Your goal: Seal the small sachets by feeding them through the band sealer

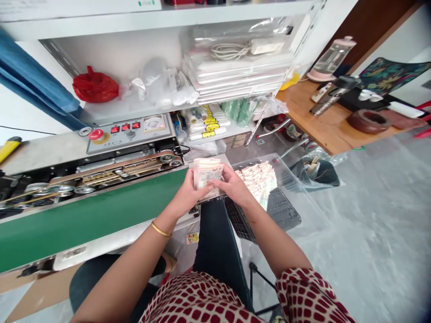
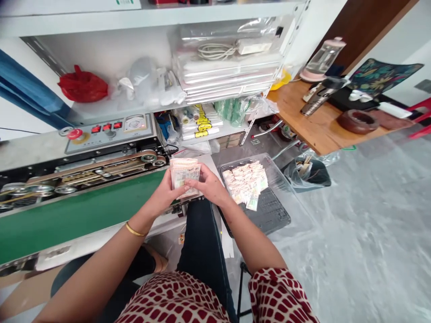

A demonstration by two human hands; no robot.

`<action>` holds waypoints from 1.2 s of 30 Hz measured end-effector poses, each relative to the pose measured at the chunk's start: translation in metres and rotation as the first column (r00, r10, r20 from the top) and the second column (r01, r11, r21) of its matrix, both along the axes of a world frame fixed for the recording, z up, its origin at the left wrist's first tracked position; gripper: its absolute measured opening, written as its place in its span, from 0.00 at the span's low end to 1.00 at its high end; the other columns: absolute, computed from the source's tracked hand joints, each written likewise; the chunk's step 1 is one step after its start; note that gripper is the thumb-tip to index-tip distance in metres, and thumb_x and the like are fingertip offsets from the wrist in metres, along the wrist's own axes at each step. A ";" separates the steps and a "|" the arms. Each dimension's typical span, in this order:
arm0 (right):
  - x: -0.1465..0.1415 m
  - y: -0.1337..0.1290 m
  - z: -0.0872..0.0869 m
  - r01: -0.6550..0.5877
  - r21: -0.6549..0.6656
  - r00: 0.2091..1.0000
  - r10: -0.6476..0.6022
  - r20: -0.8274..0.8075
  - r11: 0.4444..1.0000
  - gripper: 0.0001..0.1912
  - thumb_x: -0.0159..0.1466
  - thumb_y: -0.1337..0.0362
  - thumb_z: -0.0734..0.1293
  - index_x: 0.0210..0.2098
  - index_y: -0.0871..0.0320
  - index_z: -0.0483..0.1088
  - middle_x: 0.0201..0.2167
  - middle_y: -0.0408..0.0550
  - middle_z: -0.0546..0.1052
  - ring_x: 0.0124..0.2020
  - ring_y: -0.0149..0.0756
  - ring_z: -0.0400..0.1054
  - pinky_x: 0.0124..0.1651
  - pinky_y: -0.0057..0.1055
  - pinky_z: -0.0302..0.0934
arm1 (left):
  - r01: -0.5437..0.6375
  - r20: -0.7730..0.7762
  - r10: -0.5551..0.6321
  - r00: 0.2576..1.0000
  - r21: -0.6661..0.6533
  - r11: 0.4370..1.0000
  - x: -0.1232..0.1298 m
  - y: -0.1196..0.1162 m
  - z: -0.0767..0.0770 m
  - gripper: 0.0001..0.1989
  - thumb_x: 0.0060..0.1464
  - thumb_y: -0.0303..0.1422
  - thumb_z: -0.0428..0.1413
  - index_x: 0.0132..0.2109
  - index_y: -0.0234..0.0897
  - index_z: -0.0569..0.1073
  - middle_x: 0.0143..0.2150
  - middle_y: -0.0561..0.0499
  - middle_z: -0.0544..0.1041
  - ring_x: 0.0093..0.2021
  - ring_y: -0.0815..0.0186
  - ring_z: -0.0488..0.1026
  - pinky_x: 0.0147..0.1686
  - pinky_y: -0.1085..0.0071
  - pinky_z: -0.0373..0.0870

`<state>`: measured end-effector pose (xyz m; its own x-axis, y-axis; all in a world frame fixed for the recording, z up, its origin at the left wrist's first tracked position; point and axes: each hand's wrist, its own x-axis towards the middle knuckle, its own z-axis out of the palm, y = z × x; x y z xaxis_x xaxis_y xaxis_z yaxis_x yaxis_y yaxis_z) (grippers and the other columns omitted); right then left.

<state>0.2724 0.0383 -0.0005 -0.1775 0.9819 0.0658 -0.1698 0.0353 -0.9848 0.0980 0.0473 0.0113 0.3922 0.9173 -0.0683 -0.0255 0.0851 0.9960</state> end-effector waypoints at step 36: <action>-0.113 -0.026 0.015 0.095 -0.202 0.990 -0.113 -0.082 0.975 0.17 0.58 0.51 0.72 0.41 0.55 0.75 0.37 0.42 0.80 0.36 0.34 0.71 0.40 0.28 0.65 | -0.153 0.462 0.289 0.839 -0.310 0.938 -0.099 -0.046 -0.008 0.24 0.50 0.33 0.67 0.54 0.35 0.75 0.46 0.45 0.79 0.36 0.64 0.76 0.26 0.72 0.78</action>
<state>0.1597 0.0125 0.0142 -0.0759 0.9899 -0.1195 -0.2659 -0.1356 -0.9544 -0.0011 0.0013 0.0033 0.2241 0.9613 -0.1601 -0.5552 0.2610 0.7897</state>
